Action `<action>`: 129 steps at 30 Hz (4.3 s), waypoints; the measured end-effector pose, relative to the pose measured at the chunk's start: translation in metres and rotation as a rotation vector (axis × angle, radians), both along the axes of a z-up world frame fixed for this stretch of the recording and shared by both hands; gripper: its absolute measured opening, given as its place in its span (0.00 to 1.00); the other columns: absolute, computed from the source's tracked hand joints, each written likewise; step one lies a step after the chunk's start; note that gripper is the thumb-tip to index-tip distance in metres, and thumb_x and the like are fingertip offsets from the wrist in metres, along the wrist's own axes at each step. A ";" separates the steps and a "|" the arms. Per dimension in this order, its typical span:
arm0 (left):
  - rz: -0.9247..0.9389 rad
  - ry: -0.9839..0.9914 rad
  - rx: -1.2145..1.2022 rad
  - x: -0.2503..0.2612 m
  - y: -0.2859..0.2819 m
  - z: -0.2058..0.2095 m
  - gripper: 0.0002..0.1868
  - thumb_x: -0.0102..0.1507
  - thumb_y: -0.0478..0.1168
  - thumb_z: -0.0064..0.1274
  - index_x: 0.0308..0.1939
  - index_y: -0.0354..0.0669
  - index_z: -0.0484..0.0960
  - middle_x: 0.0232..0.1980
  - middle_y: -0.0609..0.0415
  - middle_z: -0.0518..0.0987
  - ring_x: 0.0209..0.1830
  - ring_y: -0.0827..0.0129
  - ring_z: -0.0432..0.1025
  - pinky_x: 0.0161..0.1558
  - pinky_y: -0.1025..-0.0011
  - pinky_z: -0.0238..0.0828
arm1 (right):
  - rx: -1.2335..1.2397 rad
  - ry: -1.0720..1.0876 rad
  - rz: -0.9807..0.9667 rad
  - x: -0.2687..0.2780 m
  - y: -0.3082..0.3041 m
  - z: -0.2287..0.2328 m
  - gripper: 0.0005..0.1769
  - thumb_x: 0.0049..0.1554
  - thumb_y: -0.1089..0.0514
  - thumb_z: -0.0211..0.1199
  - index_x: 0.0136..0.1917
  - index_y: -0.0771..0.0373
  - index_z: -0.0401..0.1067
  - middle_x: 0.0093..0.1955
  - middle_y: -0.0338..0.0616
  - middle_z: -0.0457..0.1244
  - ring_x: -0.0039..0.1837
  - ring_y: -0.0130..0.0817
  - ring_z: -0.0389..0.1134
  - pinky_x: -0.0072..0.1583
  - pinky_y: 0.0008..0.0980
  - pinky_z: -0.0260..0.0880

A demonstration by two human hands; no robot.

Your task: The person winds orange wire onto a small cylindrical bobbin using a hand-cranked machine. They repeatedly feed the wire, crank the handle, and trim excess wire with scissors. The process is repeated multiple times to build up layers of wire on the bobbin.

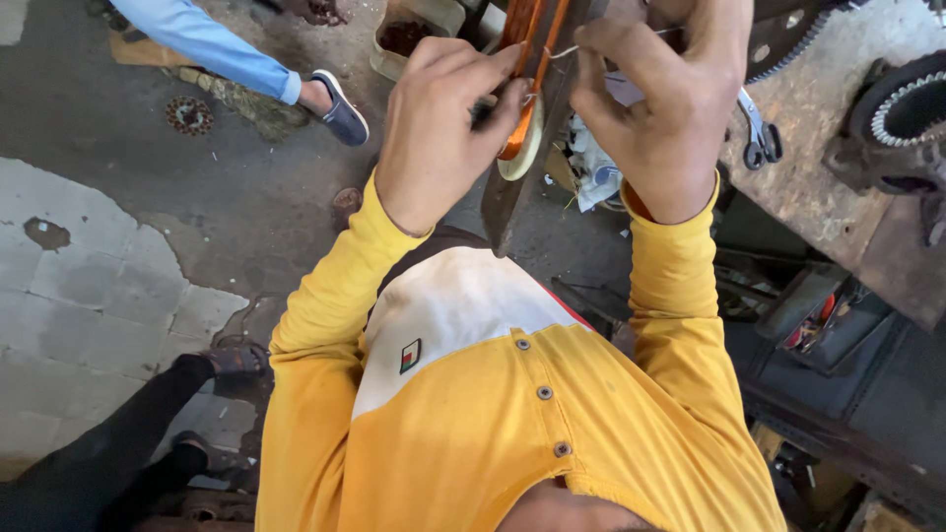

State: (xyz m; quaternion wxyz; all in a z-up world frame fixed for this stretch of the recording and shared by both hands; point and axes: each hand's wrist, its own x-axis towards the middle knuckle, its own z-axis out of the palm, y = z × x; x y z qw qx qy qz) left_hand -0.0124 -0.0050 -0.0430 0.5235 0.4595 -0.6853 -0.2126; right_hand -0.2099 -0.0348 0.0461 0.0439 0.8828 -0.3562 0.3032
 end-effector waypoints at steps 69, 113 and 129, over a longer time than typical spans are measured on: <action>-0.244 0.136 0.067 0.012 -0.038 0.001 0.10 0.64 0.31 0.68 0.43 0.41 0.80 0.40 0.58 0.76 0.40 0.70 0.72 0.42 0.73 0.68 | 0.326 -0.210 0.057 -0.005 -0.008 -0.036 0.13 0.59 0.70 0.75 0.55 0.63 0.76 0.54 0.47 0.58 0.55 0.39 0.65 0.55 0.32 0.68; -0.273 0.099 0.084 0.016 -0.046 0.008 0.12 0.63 0.31 0.72 0.37 0.40 0.80 0.35 0.57 0.73 0.32 0.74 0.68 0.35 0.74 0.64 | 0.202 -0.248 0.076 -0.005 -0.010 -0.039 0.10 0.61 0.69 0.74 0.52 0.62 0.76 0.47 0.42 0.64 0.50 0.38 0.64 0.53 0.35 0.64; 0.083 -0.284 -0.092 0.042 -0.006 0.024 0.14 0.70 0.33 0.62 0.57 0.39 0.76 0.58 0.47 0.76 0.59 0.50 0.71 0.58 0.58 0.67 | 0.251 -0.200 0.026 -0.001 -0.016 -0.053 0.09 0.59 0.65 0.75 0.52 0.61 0.80 0.43 0.43 0.66 0.45 0.42 0.62 0.49 0.38 0.62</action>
